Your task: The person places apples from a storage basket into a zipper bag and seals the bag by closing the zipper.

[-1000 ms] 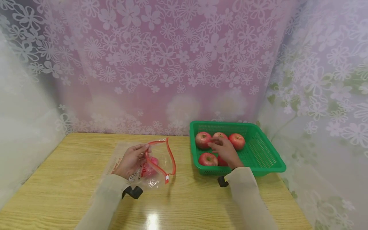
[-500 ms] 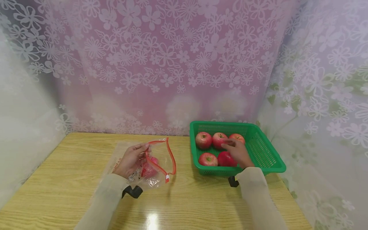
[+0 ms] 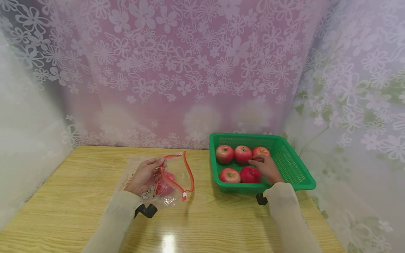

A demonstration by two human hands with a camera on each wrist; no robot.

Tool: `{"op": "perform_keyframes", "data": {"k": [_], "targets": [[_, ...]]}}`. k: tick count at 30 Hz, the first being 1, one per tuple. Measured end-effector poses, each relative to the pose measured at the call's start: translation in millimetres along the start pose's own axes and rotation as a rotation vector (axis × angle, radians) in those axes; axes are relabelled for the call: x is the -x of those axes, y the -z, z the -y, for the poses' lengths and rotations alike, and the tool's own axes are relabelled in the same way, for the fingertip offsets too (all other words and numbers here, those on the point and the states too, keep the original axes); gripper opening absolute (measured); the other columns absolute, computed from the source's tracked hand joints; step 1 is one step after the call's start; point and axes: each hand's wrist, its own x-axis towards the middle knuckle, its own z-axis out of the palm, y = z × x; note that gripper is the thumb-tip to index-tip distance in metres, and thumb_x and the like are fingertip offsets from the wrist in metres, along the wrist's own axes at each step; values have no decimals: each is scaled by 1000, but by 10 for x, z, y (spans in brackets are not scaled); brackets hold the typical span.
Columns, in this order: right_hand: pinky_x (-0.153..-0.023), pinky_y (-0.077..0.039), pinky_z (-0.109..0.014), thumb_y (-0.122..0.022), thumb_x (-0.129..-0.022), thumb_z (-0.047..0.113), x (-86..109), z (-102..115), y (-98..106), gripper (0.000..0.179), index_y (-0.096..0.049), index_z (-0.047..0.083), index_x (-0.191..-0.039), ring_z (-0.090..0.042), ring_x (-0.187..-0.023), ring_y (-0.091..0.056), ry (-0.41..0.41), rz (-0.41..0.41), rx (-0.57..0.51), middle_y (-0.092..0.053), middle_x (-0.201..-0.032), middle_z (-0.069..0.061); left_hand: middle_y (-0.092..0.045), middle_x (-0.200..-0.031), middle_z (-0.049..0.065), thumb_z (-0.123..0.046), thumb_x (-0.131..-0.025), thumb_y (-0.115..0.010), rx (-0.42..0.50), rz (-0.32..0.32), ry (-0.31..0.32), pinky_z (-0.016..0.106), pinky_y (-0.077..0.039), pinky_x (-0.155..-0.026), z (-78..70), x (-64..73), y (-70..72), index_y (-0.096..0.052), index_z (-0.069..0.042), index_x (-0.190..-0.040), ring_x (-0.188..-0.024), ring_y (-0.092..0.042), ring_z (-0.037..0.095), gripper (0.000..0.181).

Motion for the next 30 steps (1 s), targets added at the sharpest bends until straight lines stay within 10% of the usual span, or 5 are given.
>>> {"op": "perform_keyframes", "data": {"k": [10,30], "targets": [[-93,-44,-48,-53,-99,39,-64,-93,73,66,-36,-9,-142,-33,-103,-47,-68,38,20,-44,-127,-28,-65,-76,-1,-11,-101,-50,-6,5,3,18,-50,-54,-5,-10,-8,-58,8,-112,-63,-61,7,23],[-90,-49,-53,-50,-100,39,-144,-187,148,71,-26,-10,-144,-49,-119,-46,-165,249,15,-26,-145,-37,-66,-76,1,-11,-101,-51,17,3,-6,19,-51,-55,-13,3,-14,-59,7,-108,-64,-63,9,22]]}}
